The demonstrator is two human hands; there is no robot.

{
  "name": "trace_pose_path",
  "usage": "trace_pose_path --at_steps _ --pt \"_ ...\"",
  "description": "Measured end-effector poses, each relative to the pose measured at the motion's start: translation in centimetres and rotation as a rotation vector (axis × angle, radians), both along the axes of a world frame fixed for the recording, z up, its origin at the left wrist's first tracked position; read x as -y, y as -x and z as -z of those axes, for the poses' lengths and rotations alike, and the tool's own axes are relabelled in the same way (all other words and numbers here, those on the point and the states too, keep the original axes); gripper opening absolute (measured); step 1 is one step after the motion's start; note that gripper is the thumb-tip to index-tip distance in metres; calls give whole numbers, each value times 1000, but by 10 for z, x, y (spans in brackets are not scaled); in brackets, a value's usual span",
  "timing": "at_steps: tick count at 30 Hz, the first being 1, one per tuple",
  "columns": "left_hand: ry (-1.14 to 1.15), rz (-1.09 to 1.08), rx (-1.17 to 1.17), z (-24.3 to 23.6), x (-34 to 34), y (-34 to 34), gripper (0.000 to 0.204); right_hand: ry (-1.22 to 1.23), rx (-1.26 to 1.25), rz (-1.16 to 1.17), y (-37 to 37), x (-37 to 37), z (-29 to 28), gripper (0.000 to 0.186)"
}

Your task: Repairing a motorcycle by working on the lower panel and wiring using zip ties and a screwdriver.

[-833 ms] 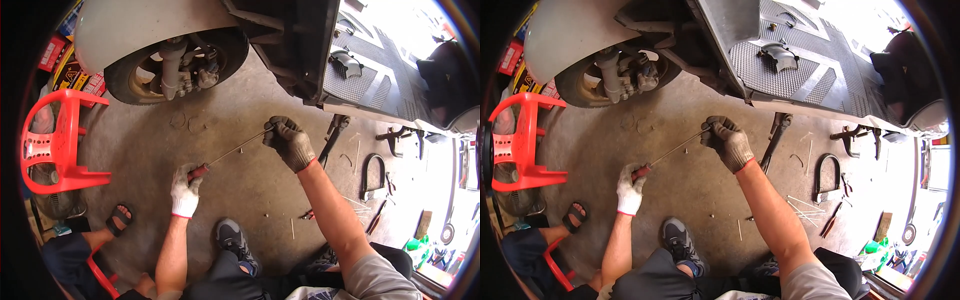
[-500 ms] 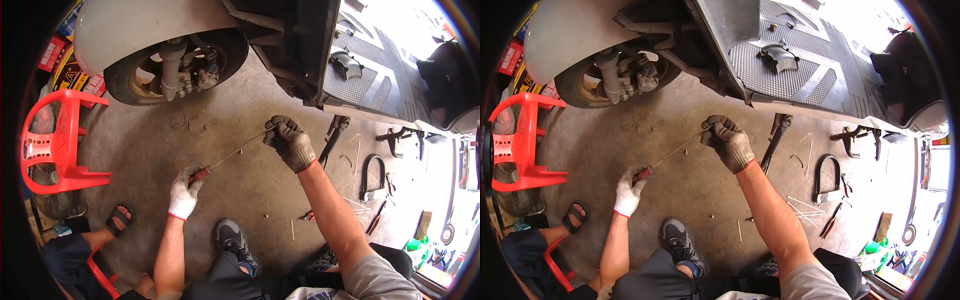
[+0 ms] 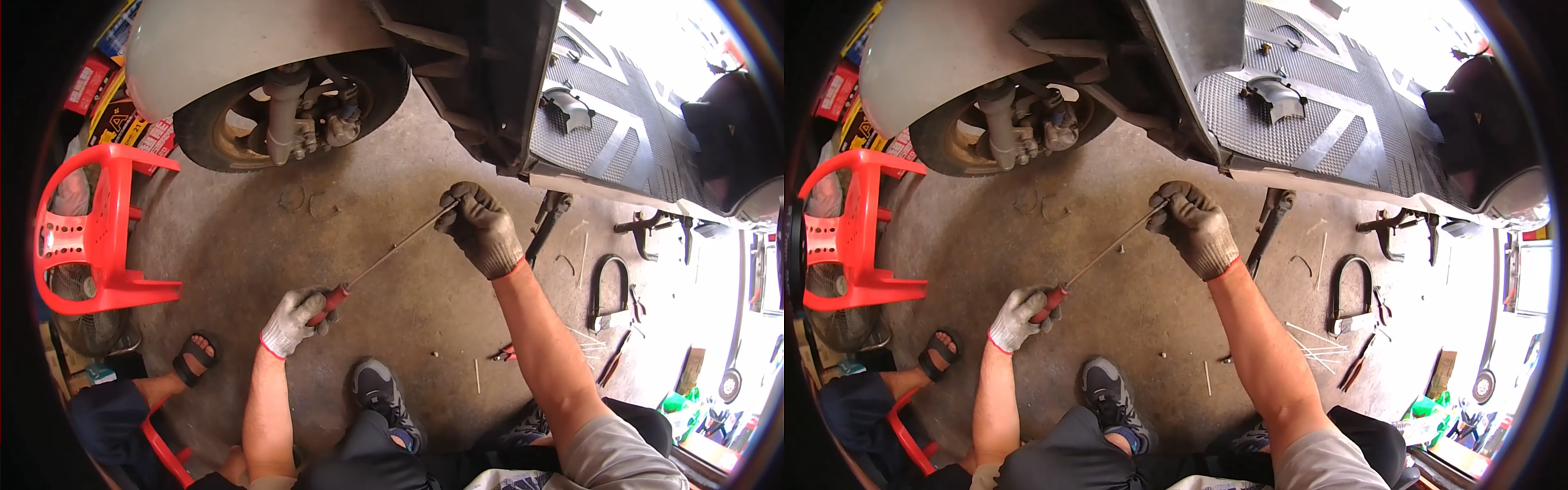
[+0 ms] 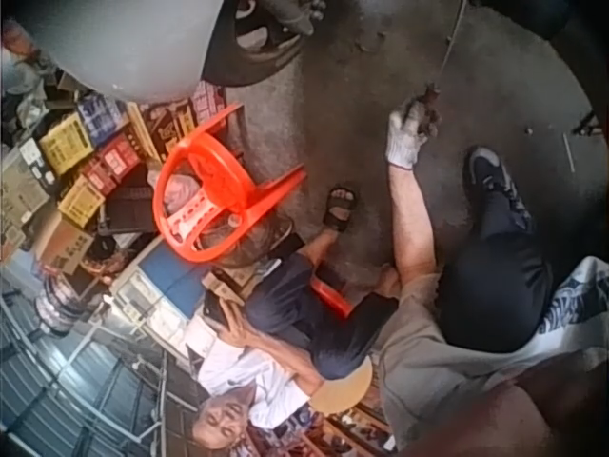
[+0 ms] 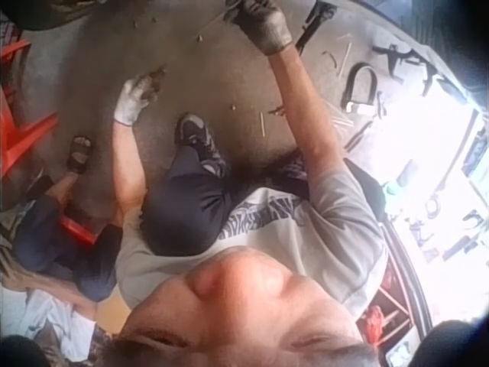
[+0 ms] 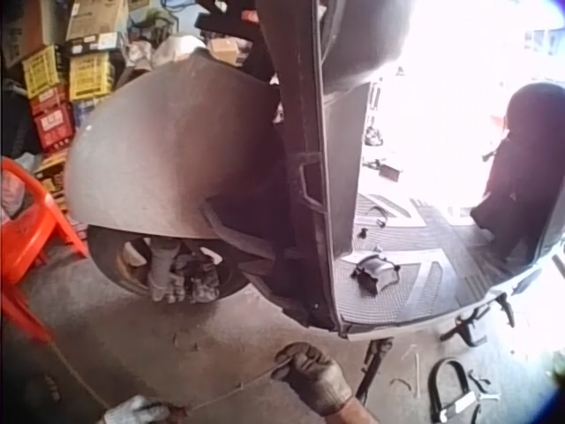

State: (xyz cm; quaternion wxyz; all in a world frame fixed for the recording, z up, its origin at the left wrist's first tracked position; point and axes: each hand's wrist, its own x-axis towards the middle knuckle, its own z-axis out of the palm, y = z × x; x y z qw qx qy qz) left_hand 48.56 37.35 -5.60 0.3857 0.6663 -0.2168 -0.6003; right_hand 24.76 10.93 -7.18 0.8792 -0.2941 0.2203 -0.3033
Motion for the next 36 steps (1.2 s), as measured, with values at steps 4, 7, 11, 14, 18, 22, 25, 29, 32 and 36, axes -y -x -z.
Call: trace_pose_path --at_steps 4,7,11,14,18,22,25,29,32,36 --pt "18 -17 38 -2 2 1 40 -52 31 25 -1 -1 1 21" --pt "-3 -48 167 -7 5 6 36 -114 29 66 -3 -2 2 20" --pt "49 -80 208 -13 9 13 32 -165 46 100 -4 -2 3 19" --pt "66 -95 253 -13 10 15 29 -167 49 113 -5 -1 3 19" --pt "148 -51 515 -10 13 16 25 -158 -7 150 -5 0 2 19" --pt "242 -62 773 -8 15 18 24 -106 -56 168 -6 -2 1 19" --pt "144 -132 735 -5 14 18 23 -96 -45 191 -11 -5 -4 19" --pt "200 -457 274 6 11 9 22 -61 18 207 -21 -9 -23 21" --pt "379 -955 -129 15 15 -2 27 -27 48 207 -34 -20 -42 21" --pt "777 -889 -395 14 29 -12 25 14 130 240 -49 -29 -63 21"
